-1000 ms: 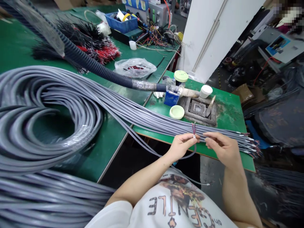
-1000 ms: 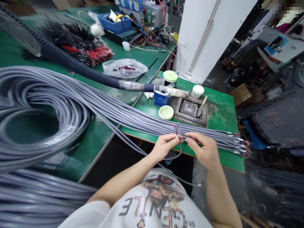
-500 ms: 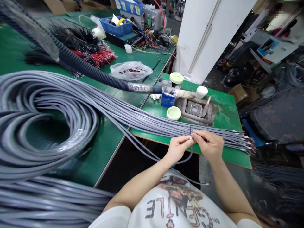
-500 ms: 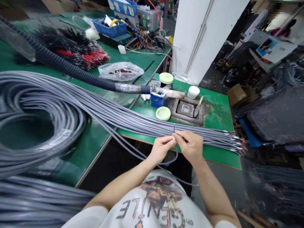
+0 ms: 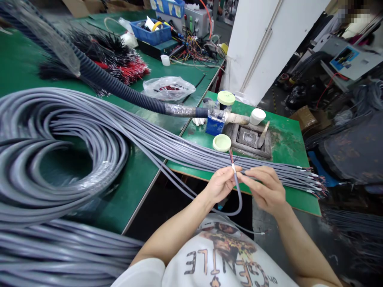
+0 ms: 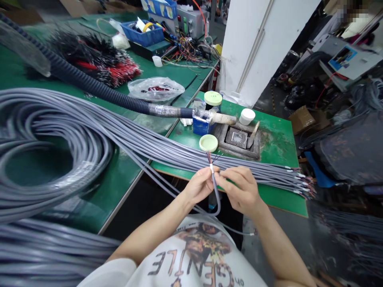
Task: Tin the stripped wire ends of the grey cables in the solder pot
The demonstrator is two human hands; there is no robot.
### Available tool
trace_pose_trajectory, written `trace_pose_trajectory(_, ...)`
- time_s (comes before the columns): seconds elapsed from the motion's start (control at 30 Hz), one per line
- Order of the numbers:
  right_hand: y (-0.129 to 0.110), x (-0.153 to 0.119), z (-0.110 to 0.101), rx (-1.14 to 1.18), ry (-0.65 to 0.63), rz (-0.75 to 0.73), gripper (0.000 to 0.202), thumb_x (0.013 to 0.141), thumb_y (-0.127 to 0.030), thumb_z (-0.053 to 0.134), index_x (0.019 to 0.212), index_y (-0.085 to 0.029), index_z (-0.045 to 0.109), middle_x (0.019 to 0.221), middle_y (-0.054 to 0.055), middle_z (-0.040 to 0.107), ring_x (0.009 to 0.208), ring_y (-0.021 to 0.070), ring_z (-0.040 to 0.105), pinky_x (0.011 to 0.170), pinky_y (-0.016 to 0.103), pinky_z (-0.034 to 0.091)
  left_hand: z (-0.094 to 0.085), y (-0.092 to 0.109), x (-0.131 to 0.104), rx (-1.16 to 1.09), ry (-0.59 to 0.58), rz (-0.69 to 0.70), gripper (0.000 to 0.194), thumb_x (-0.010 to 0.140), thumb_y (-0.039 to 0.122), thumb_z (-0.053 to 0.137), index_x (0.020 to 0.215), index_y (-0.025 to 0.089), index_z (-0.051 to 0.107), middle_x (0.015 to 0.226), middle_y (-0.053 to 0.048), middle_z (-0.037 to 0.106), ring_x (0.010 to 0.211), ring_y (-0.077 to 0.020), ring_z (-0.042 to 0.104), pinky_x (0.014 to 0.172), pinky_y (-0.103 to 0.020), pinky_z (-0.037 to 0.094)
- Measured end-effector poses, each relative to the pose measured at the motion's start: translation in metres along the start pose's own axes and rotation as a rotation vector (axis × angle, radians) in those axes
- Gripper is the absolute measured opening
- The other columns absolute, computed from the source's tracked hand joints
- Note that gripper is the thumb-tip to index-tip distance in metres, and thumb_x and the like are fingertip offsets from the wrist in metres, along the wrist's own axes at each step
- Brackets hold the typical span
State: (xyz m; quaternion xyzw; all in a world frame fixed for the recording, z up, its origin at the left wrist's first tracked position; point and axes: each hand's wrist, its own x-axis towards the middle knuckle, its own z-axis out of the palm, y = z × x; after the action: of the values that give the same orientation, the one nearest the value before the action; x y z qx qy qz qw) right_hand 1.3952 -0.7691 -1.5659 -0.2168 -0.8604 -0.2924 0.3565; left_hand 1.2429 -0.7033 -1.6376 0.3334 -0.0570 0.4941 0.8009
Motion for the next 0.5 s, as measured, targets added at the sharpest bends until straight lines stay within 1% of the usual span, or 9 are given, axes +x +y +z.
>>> trace_pose_trajectory(0.07,0.000,0.000,0.006,-0.060,-0.063,-0.080,0.042,0.080,-0.005,0.060,0.117,-0.025,0.064,0.115,0.007,0.067,0.112,0.0232,0.056,0.093,0.043,0.048,0.002,0.001,-0.001,-0.029,0.001,0.011,0.031,0.069,0.032,0.080,0.088,0.010,0.069,0.072,-0.002,0.067,0.068,-0.0096,0.062,0.072,-0.022,0.049)
trace_pose_trajectory(0.1,0.000,-0.001,0.010,-0.091,-0.071,-0.105,0.041,0.081,-0.007,0.061,0.117,-0.026,0.064,0.118,0.007,0.066,0.115,0.0233,0.055,0.096,0.044,0.046,0.004,0.001,-0.001,-0.036,-0.004,0.016,0.029,0.071,0.032,0.079,0.087,0.010,0.069,0.073,-0.002,0.066,0.069,-0.0091,0.061,0.071,-0.021,0.048)
trace_pose_trajectory(0.2,0.004,-0.004,0.022,-0.121,-0.028,-0.131,0.038,0.083,-0.014,0.062,0.118,-0.030,0.063,0.122,0.005,0.065,0.119,0.0228,0.053,0.102,0.046,0.043,0.009,0.001,-0.003,-0.001,-0.019,0.018,0.027,0.077,0.034,0.073,0.092,0.012,0.069,0.076,-0.001,0.066,0.065,-0.0077,0.059,0.062,-0.018,0.046)
trace_pose_trajectory(0.27,0.012,-0.004,0.026,-0.047,0.014,-0.091,0.038,0.084,-0.017,0.062,0.119,-0.031,0.062,0.120,0.004,0.066,0.120,0.0240,0.054,0.102,0.048,0.043,0.013,0.003,-0.005,0.104,-0.012,0.045,0.033,0.081,0.040,0.068,0.100,0.013,0.069,0.077,-0.003,0.067,0.064,-0.0085,0.059,0.061,-0.019,0.046)
trace_pose_trajectory(0.33,0.022,0.000,0.026,0.070,0.085,0.030,0.037,0.084,-0.018,0.062,0.119,-0.030,0.062,0.116,0.004,0.068,0.117,0.0252,0.056,0.100,0.049,0.046,0.019,0.007,-0.009,0.290,0.008,0.122,0.040,0.083,0.043,0.064,0.107,0.012,0.067,0.081,-0.006,0.070,0.072,-0.0126,0.064,0.072,-0.025,0.049)
trace_pose_trajectory(0.37,0.027,0.003,0.025,0.122,0.136,0.123,0.034,0.085,-0.019,0.060,0.118,-0.029,0.063,0.114,0.004,0.069,0.115,0.0254,0.058,0.098,0.048,0.047,0.023,0.010,-0.013,0.420,0.015,0.167,0.040,0.083,0.043,0.064,0.109,0.013,0.067,0.086,-0.008,0.072,0.080,-0.0155,0.065,0.080,-0.028,0.050)
trace_pose_trajectory(0.43,0.040,0.010,0.022,0.188,0.250,0.334,0.025,0.089,-0.021,0.055,0.111,-0.026,0.066,0.109,0.005,0.070,0.108,0.0245,0.062,0.095,0.046,0.049,0.031,0.020,-0.023,0.741,0.006,0.280,0.035,0.084,0.038,0.064,0.108,0.014,0.069,0.096,-0.010,0.073,0.095,-0.0203,0.065,0.091,-0.034,0.047)
trace_pose_trajectory(0.47,0.047,0.014,0.022,0.207,0.300,0.430,0.022,0.091,-0.022,0.053,0.107,-0.025,0.067,0.106,0.006,0.070,0.104,0.0237,0.064,0.093,0.045,0.050,0.036,0.026,-0.028,0.897,-0.007,0.357,0.031,0.084,0.035,0.064,0.106,0.015,0.070,0.100,-0.011,0.073,0.099,-0.0214,0.064,0.093,-0.035,0.046)
trace_pose_trajectory(0.5,0.054,0.018,0.022,0.227,0.332,0.509,0.021,0.092,-0.025,0.051,0.104,-0.023,0.067,0.103,0.006,0.071,0.100,0.0229,0.065,0.092,0.044,0.050,0.040,0.032,-0.034,1.025,-0.044,0.443,0.027,0.083,0.031,0.064,0.104,0.016,0.071,0.102,-0.011,0.072,0.100,-0.0217,0.064,0.094,-0.036,0.046)
